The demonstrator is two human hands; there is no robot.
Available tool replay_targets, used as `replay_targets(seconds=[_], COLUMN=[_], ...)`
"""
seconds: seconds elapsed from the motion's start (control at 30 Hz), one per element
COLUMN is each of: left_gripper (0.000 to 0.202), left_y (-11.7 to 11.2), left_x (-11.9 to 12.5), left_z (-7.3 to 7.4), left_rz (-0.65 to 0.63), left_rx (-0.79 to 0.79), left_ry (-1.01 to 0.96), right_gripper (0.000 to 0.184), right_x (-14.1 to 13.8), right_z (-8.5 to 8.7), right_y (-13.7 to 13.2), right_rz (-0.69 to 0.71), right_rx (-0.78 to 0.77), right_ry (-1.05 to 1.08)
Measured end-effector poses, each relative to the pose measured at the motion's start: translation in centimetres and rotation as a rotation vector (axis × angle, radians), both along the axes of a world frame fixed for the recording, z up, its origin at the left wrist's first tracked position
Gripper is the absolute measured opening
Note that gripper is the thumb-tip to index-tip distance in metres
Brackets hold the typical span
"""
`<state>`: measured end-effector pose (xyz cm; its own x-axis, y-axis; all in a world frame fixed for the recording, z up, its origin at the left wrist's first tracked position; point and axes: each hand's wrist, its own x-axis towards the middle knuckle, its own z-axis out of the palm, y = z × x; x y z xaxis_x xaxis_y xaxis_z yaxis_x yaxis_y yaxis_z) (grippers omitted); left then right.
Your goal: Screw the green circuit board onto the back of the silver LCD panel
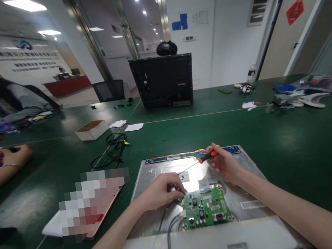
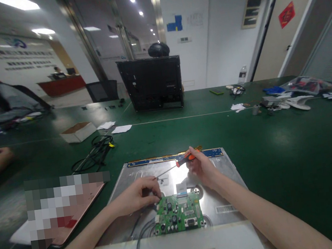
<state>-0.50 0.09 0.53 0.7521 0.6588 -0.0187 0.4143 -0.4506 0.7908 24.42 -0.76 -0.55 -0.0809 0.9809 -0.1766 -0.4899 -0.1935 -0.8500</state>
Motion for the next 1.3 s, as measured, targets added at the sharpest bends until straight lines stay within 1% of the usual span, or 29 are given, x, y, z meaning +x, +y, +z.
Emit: replay_targets(seconds=[0.17, 0.3, 0.37, 0.47, 0.53, 0.57, 0.6, 0.67, 0.73, 0.77, 0.83, 0.9, 1.0, 1.1, 1.3], left_gripper=[0.003, 0.003, 0.004, 0.005, 0.005, 0.004, 0.004, 0.003, 0.004, 0.005, 0.008, 0.01, 0.011, 0.011, 0.011], left_y=[0.0, 0.0, 0.0, 0.0, 0.0, 0.0, 0.1, 0.1, 0.2, 0.2, 0.3, 0.2, 0.1, 0.1, 0.3], left_x=[0.0, 0.0, -0.1, -0.1, -0.1, -0.1, -0.1, -0.1, -0.1, -0.1, -0.2, -0.3, -0.3, -0.2, -0.2], left_z=[0.2, 0.2, 0.2, 0.2, 0.2, 0.2, 0.1, 0.1, 0.0, -0.1, -0.2, -0.3, -0.4, -0.4, -0.2], left_rz=[-0.007, -0.021, -0.028, -0.027, -0.024, -0.021, -0.017, -0.008, -0.006, -0.009, -0.012, 0.009, 0.052, 0.03, -0.016], left_rx=[-0.022, -0.021, -0.022, -0.028, -0.034, -0.037, -0.039, -0.046, -0.053, -0.058, -0.071, -0.087, -0.106, -0.101, -0.105], left_ry=[-0.005, -0.018, -0.03, -0.025, -0.02, -0.02, -0.022, -0.032, -0.042, -0.041, -0.02, 0.01, 0.011, -0.015, -0.046], right_gripper=[0.042, 0.043, 0.044, 0.041, 0.037, 0.038, 0.04, 0.04, 0.039, 0.037, 0.034, 0.033, 0.032, 0.031, 0.03], right_x=[-0.2, -0.4, -0.4, -0.3, -0.6, -0.8, -1.0, -1.8, -2.8, -3.3, -4.2, -5.0, -5.2, -4.7, -3.7], right_z=[0.3, 0.4, 0.7, 2.0, 3.5, 4.4, 5.4, 7.2, 8.8, 9.4, 10.1, 10.1, 9.7, 9.4, 9.9], right_y=[-0.2, 0.0, 0.1, 0.1, -0.3, -0.6, -1.0, -1.8, -2.6, -3.0, -3.5, -3.7, -3.7, -3.5, -3.4], right_rz=[-0.076, -0.142, -0.174, -0.188, -0.167, -0.15, -0.121, -0.026, 0.066, 0.096, 0.134, 0.17, 0.216, 0.258, 0.314], right_rx=[0.055, 0.098, 0.132, 0.211, 0.282, 0.317, 0.372, 0.627, 0.844, 0.93, 1.054, 1.096, 1.1, 1.092, 1.091], right_ry=[-0.036, -0.097, -0.138, -0.207, -0.252, -0.271, -0.305, -0.524, -0.766, -0.859, -0.957, -0.989, -1.023, -1.065, -1.147])
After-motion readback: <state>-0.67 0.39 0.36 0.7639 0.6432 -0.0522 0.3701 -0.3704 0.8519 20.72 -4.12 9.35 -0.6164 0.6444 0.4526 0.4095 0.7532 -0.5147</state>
